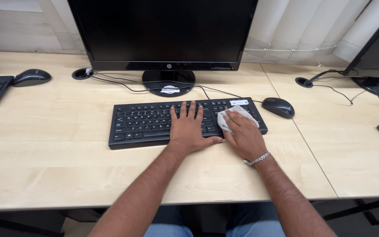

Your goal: The person wipes the screen of a computer monitor with a cloth. They then wipe the surface of a computer keyboard and the desk area around it. Finally, they flip the keyboard over and wipe the underside.

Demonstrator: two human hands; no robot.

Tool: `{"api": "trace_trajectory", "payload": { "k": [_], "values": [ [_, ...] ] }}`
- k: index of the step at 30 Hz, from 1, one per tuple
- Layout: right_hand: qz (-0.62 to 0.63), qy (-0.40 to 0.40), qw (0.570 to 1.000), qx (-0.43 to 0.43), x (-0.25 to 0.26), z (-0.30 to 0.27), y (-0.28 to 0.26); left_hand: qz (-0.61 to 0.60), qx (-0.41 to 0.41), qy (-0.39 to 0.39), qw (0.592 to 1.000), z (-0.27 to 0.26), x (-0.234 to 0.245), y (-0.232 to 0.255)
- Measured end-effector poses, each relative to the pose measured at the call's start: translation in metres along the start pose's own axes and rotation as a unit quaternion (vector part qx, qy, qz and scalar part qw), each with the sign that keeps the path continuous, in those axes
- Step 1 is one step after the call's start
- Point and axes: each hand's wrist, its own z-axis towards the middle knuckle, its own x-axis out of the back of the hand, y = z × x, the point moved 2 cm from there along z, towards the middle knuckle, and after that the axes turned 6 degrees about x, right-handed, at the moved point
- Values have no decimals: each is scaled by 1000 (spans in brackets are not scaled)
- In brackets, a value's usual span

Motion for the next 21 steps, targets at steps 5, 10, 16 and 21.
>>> {"api": "trace_trajectory", "payload": {
  "k": [5,10,16,21],
  "values": [
    [-61,-36,995,-73,-25,25,-21,-4,-9,32,999,-6,-2,-8],
    [23,-59,996,-70,-19,19,-14,-20,-13,49,999,-9,-4,-8],
    [-60,-49,992,-100,-41,48,-23,0,-12,38,999,-8,-2,-8],
    [65,19,998,-16,-14,13,-16,1,-11,15,1000,-11,2,-8]
  ]
}}
